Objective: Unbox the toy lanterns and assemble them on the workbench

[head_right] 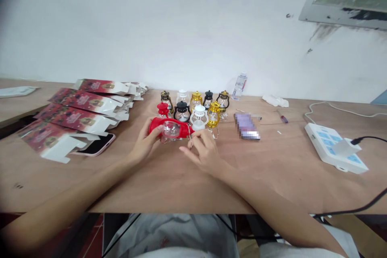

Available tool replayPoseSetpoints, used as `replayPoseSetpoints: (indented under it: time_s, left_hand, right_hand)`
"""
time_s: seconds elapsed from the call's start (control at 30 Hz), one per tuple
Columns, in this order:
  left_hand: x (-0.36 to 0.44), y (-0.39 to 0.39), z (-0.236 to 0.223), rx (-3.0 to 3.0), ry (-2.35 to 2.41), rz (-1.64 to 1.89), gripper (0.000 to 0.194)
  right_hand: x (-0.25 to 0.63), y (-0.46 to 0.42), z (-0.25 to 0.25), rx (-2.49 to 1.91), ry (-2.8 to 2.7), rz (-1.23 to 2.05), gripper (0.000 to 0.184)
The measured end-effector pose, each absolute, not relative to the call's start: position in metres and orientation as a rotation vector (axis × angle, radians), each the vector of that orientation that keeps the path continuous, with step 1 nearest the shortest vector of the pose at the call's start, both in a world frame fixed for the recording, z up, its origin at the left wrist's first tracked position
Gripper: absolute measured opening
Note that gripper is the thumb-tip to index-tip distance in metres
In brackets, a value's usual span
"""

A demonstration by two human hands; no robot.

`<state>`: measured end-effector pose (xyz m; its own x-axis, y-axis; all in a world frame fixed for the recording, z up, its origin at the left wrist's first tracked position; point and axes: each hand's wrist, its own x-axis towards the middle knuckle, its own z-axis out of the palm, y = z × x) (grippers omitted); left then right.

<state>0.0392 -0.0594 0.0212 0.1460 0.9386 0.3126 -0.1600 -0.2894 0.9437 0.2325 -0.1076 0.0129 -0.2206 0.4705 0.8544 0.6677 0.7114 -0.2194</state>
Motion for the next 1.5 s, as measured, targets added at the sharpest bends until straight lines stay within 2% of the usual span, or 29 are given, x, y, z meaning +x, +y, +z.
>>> replayPoseSetpoints:
  time_s: [0.17, 0.3, 0.63, 0.83, 0.97, 1.07, 1.17, 1.33, 1.4, 1.5]
  left_hand:
    - [0.038, -0.052, 0.017, 1.203, 0.767, 1.418, 0.031]
    - [0.038, -0.056, 0.012, 1.300, 0.799, 1.365, 0.031]
    - [0.043, -0.059, 0.004, 1.398, 0.927, 1.289, 0.048]
    - [0.045, -0.063, 0.003, 1.490, 0.931, 1.264, 0.046]
    - [0.046, -0.061, 0.002, 1.449, 0.973, 1.304, 0.046]
    - [0.046, -0.061, 0.004, 1.366, 0.910, 1.379, 0.044]
    - [0.045, -0.060, 0.009, 1.306, 0.854, 1.485, 0.040]
    - [0.042, -0.058, 0.011, 1.252, 0.869, 1.539, 0.036]
    - [0.042, -0.059, 0.011, 1.249, 0.880, 1.529, 0.036]
    - [0.044, -0.062, 0.012, 1.248, 0.875, 1.523, 0.036]
  right_hand:
    - [0.238, -0.092, 0.010, -0.994, -1.510, 0.358, 0.033]
    - [0.240, -0.079, 0.000, -0.940, -1.483, 0.737, 0.035]
    - [0.236, -0.077, -0.010, -0.860, -1.308, 0.980, 0.039]
    - [0.235, -0.077, -0.014, -0.774, -1.287, 1.108, 0.036]
    - [0.237, -0.078, -0.009, -0.796, -1.373, 1.014, 0.035]
    - [0.246, -0.077, 0.003, -0.837, -1.357, 0.827, 0.036]
    - [0.273, -0.073, 0.019, -0.924, -1.285, 0.383, 0.035]
    - [0.338, -0.066, 0.039, -1.226, -1.454, -0.596, 0.032]
    - [0.356, -0.066, 0.035, -1.303, -1.530, -0.804, 0.030]
    - [0.367, -0.068, 0.016, -1.413, -1.702, -0.940, 0.029]
